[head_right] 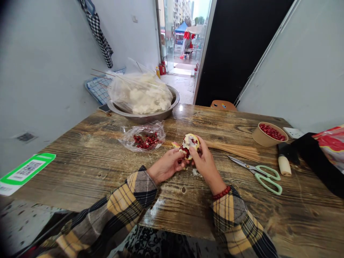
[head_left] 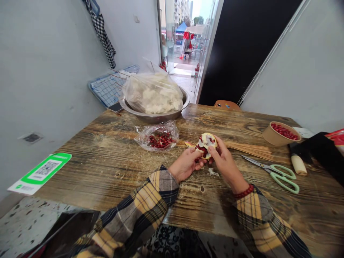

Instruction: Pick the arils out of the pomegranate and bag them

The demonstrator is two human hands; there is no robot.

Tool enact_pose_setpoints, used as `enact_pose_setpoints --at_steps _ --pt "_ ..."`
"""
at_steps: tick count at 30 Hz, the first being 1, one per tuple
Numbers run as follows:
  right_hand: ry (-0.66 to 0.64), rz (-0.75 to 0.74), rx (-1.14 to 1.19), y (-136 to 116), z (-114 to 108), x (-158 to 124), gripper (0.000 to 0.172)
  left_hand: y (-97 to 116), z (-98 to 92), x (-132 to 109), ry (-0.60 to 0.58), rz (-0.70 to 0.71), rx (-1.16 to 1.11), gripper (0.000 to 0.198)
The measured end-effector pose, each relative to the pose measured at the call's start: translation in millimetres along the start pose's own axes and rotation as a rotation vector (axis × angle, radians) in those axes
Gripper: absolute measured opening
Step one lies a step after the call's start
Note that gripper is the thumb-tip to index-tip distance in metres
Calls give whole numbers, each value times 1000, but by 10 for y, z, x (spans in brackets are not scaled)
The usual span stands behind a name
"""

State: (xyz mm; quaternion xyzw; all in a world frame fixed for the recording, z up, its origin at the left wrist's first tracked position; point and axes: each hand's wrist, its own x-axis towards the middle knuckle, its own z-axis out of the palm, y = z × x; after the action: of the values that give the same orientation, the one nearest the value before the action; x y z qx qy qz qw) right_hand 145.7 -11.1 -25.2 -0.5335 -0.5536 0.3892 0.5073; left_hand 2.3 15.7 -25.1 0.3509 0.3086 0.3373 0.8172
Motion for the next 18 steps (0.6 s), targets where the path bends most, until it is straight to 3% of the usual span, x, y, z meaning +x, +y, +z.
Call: enact_pose_setpoints --at_steps 3,7,13,18 --pt "8 -2 15 9 8 3 55 35 30 -19 28 9 -1 8" --pt "71 23 59 7 11 10 54 62 43 -33 -10 20 -12 10" --pt "46 45 63 -40 20 2 56 15 11 -9 18 99 115 38" --pt "-6 48 49 -26 13 -9 60 0 0 0 45 111 206 43"
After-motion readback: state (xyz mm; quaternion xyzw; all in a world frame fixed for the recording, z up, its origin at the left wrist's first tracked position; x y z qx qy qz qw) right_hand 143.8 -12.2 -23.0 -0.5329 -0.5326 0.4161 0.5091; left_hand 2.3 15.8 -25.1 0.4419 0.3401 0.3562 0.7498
